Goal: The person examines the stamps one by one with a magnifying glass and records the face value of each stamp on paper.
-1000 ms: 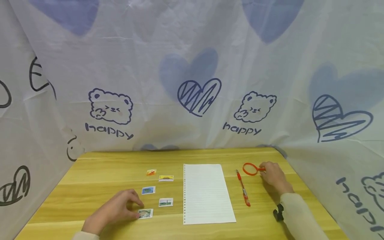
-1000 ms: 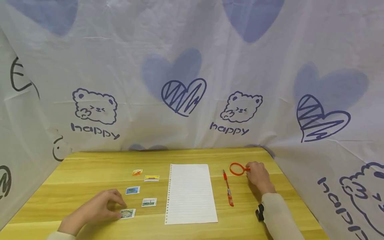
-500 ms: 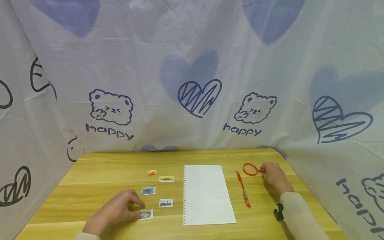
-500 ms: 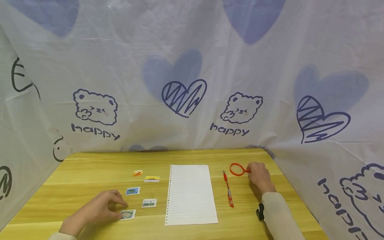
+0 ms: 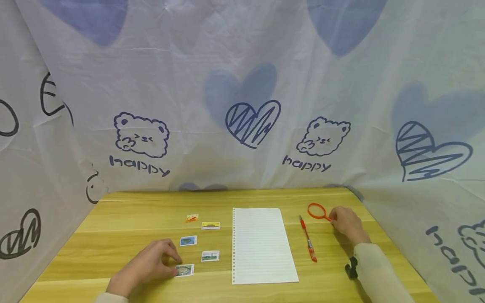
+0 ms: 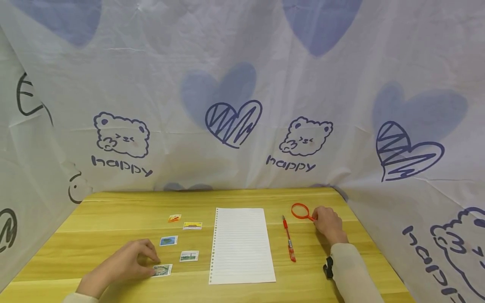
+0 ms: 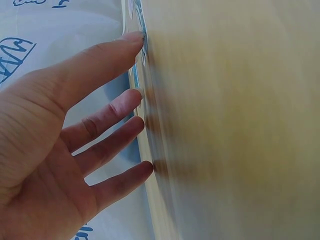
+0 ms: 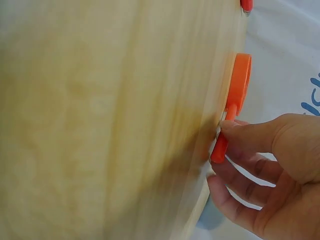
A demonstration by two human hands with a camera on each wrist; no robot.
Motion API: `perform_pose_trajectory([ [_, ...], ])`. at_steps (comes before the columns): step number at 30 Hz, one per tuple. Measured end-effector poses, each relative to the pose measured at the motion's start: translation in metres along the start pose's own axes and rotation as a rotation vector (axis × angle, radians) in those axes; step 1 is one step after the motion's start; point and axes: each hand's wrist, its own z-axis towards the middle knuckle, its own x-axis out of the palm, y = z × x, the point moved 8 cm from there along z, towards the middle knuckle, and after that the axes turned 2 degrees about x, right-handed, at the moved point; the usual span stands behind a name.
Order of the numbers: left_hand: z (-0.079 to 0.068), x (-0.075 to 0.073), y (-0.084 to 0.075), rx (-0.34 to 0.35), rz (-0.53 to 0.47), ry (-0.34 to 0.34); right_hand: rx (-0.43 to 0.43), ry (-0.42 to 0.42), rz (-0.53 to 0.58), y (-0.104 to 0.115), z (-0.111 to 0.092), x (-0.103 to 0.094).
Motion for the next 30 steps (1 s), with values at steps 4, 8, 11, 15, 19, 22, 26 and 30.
perform_pose_trajectory([
  [4, 0.000, 0.001, 0.001, -0.014, -0.005, 0.003, 0.015, 0.018, 0.012, -0.003, -0.001, 0.001],
  [8, 0.000, 0.002, 0.001, -0.022, -0.007, 0.003, 0.021, 0.022, 0.021, -0.004, -0.002, 0.001],
  [11, 0.000, 0.002, -0.001, -0.012, -0.008, 0.003, 0.013, 0.003, 0.022, -0.002, -0.001, -0.001],
  [15, 0.000, 0.001, -0.003, 0.014, -0.010, 0.005, -0.014, -0.029, 0.025, 0.007, -0.001, -0.007],
  [19, 0.000, 0.001, -0.003, 0.025, 0.001, 0.006, -0.044, -0.030, 0.060, 0.023, -0.001, -0.013],
  [22, 0.000, 0.002, -0.002, 0.023, 0.010, 0.005, -0.087, -0.034, 0.078, 0.041, -0.002, -0.019],
  [26, 0.000, 0.002, 0.001, 0.022, -0.001, 0.002, -0.138, -0.045, 0.084, 0.066, -0.004, -0.026],
  [30, 0.000, 0.002, 0.002, 0.039, -0.027, 0.003, -0.165, -0.041, 0.097, 0.089, -0.006, -0.029],
])
